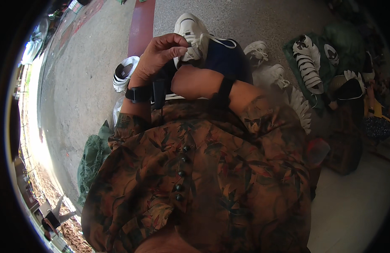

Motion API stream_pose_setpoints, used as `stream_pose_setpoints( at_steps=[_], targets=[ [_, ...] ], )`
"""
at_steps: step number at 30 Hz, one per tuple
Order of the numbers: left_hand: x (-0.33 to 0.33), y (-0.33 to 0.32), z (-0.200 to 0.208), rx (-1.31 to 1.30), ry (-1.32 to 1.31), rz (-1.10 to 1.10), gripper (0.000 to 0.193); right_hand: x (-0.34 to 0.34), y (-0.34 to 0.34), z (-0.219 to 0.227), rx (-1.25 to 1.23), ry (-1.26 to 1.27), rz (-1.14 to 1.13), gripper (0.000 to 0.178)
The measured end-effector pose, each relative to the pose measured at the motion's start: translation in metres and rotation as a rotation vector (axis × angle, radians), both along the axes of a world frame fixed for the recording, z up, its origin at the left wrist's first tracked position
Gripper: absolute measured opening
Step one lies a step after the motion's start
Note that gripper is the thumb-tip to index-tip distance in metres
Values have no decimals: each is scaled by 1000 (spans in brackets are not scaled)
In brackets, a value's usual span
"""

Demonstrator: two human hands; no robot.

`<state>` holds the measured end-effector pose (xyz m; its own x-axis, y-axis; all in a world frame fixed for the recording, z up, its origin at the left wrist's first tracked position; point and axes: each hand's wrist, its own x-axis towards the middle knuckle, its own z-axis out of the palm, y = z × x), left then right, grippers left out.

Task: The person sits on the ground and threads white shoelaces through the eyelets of a white sneaker resting on their lap. They pull the laces through the holes and adjust the tension repeatedly, working on the shoe's upper section.

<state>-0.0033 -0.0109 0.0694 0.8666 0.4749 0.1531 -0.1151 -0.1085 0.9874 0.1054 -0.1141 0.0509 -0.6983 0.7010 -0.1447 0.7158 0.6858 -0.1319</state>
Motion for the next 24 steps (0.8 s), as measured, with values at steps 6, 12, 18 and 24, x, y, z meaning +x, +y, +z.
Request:
stream_pose_setpoints(
  at_steps=[6, 12, 18, 24],
  targets=[
    [13, -42, 30, -19, 111, -434, 49, -24, -26, -70, 28, 299, -64, 10],
    [16, -66, 29, 154, 180, -576, 47, -40, -33, -50, 5, 291, -5, 10],
    [13, -69, 33, 215, 117, -544, 37, -45, -36, -39, -3, 284, 3, 10],
    [12, -69, 31, 373, 27, -528, 26, -45, -39, -33, -9, 284, 7, 10]
  ],
)
